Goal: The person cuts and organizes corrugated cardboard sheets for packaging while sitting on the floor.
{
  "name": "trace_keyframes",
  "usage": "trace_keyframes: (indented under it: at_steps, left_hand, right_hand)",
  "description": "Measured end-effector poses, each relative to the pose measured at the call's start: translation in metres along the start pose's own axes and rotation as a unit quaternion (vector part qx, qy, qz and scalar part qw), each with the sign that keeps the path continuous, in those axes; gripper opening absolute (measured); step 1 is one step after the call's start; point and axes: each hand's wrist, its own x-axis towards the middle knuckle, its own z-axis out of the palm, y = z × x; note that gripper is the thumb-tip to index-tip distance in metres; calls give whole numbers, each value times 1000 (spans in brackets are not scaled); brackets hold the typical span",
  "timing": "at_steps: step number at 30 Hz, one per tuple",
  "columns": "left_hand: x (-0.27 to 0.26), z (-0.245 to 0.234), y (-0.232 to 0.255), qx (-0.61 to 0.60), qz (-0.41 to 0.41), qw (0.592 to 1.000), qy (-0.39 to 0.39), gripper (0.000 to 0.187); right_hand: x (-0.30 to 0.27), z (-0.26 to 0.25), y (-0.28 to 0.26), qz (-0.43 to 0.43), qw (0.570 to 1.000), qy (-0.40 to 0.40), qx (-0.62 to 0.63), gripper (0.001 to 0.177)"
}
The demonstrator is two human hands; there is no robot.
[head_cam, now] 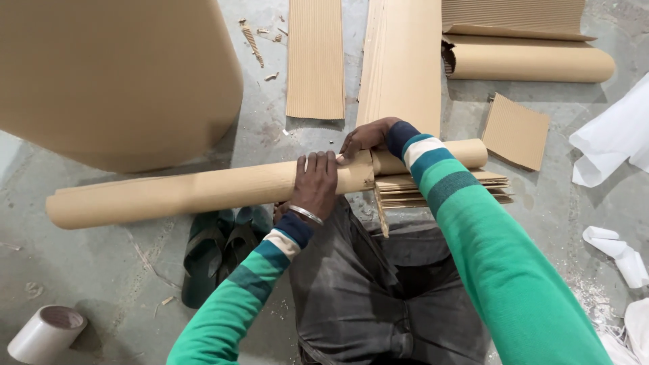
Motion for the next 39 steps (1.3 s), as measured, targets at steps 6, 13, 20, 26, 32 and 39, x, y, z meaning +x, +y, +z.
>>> trace_keyframes:
  at_steps: [6,13,20,26,32,39]
  left_hand:
    - [7,-5,-1,-81,-16,996,-24,41]
    - [17,-2,-3,-137,-57,988,-50,43]
    - [27,5,-8,-142,-72,980,-117,46]
    - [48,2,-20,-146,-106,958,-222,44]
    - [64,16,-15,-102,-76,947,-294,38]
    - [70,34,-13,-84,-72,933,-342,41]
  right_hand:
    - [-7,3,-13,-22,998,-17,-53,55]
    - [-82,11,-83,-99,979,102,-146,55]
    - [-178,19,-130,-238,866,360,-251,34]
    - [-216,88,-115,-226,851,437,-185,25]
    - [-176,134,-49,-78,820,548,-145,24]
    - [-145,157,-11,-24,833,547,-81,22]
